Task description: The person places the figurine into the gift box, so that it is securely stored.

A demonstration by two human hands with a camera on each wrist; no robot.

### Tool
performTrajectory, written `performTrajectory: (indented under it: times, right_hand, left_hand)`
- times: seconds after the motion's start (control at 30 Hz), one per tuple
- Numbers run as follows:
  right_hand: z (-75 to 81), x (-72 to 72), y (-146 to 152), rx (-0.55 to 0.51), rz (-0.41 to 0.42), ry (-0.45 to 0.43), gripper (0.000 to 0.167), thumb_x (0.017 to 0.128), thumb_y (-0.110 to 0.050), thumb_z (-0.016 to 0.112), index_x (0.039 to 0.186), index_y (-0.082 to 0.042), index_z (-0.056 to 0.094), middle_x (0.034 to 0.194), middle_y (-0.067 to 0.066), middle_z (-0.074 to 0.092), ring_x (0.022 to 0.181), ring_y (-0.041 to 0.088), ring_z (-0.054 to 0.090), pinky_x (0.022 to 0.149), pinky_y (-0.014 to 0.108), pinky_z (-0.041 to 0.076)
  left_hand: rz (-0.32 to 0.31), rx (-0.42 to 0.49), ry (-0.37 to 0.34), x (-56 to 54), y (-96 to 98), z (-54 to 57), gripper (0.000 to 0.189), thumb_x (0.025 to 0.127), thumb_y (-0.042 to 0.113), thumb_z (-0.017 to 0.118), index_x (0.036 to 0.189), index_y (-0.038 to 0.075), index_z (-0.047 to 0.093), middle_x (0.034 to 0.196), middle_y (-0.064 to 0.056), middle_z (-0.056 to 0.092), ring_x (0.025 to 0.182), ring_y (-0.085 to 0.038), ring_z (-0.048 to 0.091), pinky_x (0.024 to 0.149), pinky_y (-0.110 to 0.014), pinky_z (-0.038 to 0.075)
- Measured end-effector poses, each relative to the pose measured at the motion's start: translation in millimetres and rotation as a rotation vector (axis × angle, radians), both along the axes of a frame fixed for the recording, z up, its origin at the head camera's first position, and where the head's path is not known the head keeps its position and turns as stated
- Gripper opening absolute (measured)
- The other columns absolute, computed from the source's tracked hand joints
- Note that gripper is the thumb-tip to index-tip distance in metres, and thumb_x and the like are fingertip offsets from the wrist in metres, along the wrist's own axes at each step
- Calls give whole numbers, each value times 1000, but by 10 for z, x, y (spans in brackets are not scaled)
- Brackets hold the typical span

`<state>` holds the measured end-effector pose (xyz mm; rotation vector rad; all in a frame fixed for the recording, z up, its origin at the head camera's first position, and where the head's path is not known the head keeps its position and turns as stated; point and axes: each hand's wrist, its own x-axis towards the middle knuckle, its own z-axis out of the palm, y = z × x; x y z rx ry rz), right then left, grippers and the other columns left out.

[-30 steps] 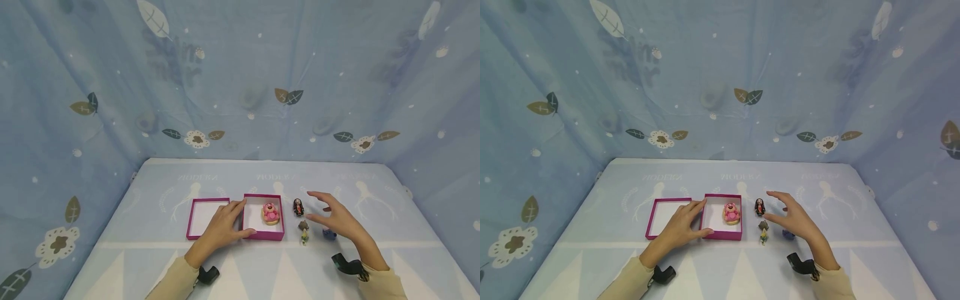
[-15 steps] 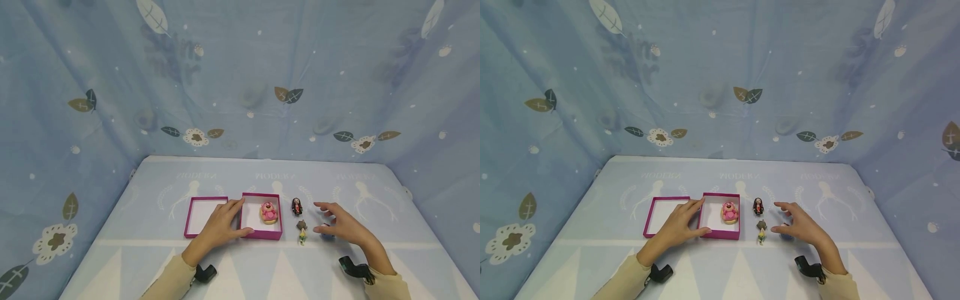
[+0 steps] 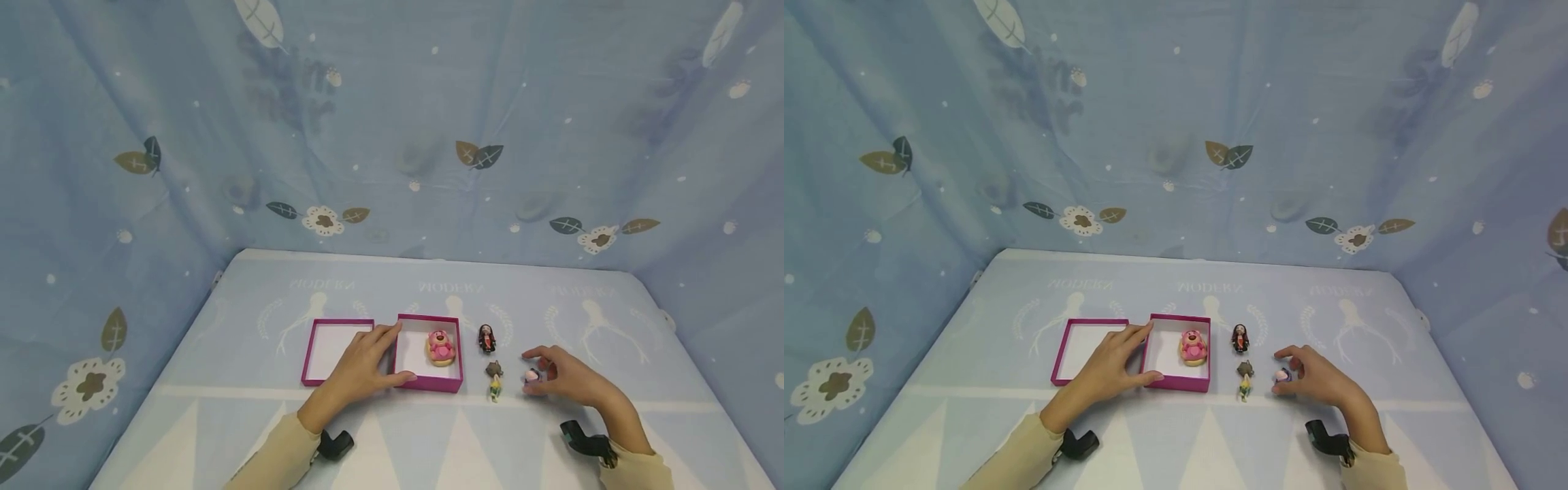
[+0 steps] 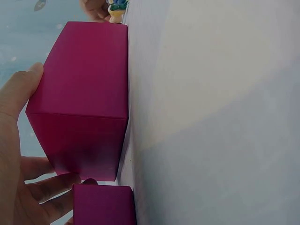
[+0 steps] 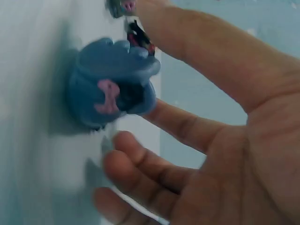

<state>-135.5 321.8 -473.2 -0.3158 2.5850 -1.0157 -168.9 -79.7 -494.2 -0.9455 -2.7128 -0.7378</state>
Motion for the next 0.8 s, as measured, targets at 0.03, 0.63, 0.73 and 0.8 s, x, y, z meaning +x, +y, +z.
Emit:
performTrajectory:
  times: [0.03, 0.63, 0.73, 0.8]
  right_hand:
    - [4, 8, 18, -8, 11, -22, 62, 79, -27, 81, 128, 2, 56, 95, 9, 51, 72, 12, 43, 60, 26, 38]
    - [23, 45, 152, -100, 116, -128, 58, 82, -16, 78, 128, 6, 50, 91, 9, 50, 71, 9, 46, 61, 25, 40]
    - [25, 33, 132, -96, 121, -114, 56, 82, -17, 78, 125, 5, 51, 89, 8, 50, 71, 8, 45, 61, 26, 39]
    - [23, 21, 118, -93, 124, -102, 55, 82, -19, 79, 124, 4, 52, 87, 8, 50, 70, 7, 45, 60, 26, 39]
  left_hand:
    - [1, -4, -3, -2, 2, 1, 95, 78, 65, 70, 148, 8, 42, 133, -7, 57, 116, -21, 58, 95, -38, 43]
    - [10, -14, -26, 6, 20, 14, 95, 77, 65, 70, 148, 9, 43, 132, -6, 58, 115, -21, 58, 96, -39, 43]
    - [16, -15, -23, 4, 16, 4, 95, 78, 67, 69, 148, 9, 43, 132, -6, 58, 114, -21, 59, 95, -38, 43]
    - [19, -19, -24, 2, 12, -2, 95, 78, 67, 68, 148, 9, 43, 132, -6, 57, 114, -21, 59, 95, -38, 43]
